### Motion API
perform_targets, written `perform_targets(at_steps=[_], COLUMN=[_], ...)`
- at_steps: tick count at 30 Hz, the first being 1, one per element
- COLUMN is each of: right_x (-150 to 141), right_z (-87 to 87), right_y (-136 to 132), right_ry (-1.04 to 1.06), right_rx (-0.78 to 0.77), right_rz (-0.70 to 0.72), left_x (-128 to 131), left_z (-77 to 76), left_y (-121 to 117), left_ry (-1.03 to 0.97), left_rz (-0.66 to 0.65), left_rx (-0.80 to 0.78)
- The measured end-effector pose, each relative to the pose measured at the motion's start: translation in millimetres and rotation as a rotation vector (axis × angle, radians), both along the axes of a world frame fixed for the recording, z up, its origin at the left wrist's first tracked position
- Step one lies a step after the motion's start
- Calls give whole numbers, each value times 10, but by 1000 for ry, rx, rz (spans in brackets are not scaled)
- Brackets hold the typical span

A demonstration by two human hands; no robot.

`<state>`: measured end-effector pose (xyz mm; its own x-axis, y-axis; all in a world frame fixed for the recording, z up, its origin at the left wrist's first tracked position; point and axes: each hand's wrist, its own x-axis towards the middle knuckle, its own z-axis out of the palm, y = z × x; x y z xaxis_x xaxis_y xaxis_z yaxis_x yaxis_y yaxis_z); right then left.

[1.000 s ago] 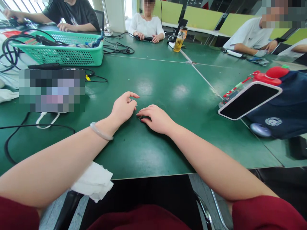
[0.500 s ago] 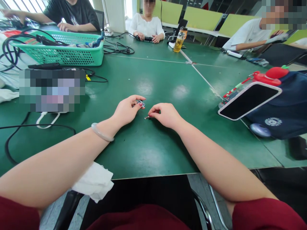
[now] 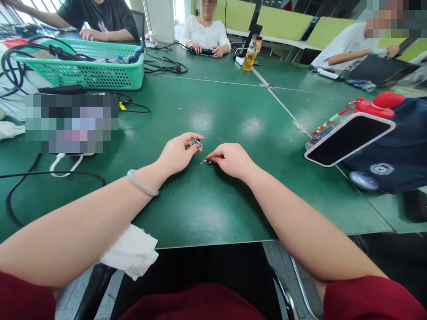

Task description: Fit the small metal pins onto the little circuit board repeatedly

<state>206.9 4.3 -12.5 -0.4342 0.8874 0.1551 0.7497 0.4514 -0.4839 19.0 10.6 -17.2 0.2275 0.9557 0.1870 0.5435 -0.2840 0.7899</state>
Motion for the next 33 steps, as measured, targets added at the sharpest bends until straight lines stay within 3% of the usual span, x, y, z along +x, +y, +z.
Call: perform_targets(at_steps=[8, 18, 33], right_x=[-110, -136, -87], right_z=[-45, -54, -63], right_y=[-10, 8, 54], right_ry=[-93, -184, -107], right_rx=[142, 190, 132], right_rz=[38, 114, 24], left_x=[3, 17, 10], left_z=[-2, 12, -8], left_y=[11, 1, 12], left_ry=[7, 50, 54], left_rz=[4, 13, 16], left_rx=[3, 14, 13])
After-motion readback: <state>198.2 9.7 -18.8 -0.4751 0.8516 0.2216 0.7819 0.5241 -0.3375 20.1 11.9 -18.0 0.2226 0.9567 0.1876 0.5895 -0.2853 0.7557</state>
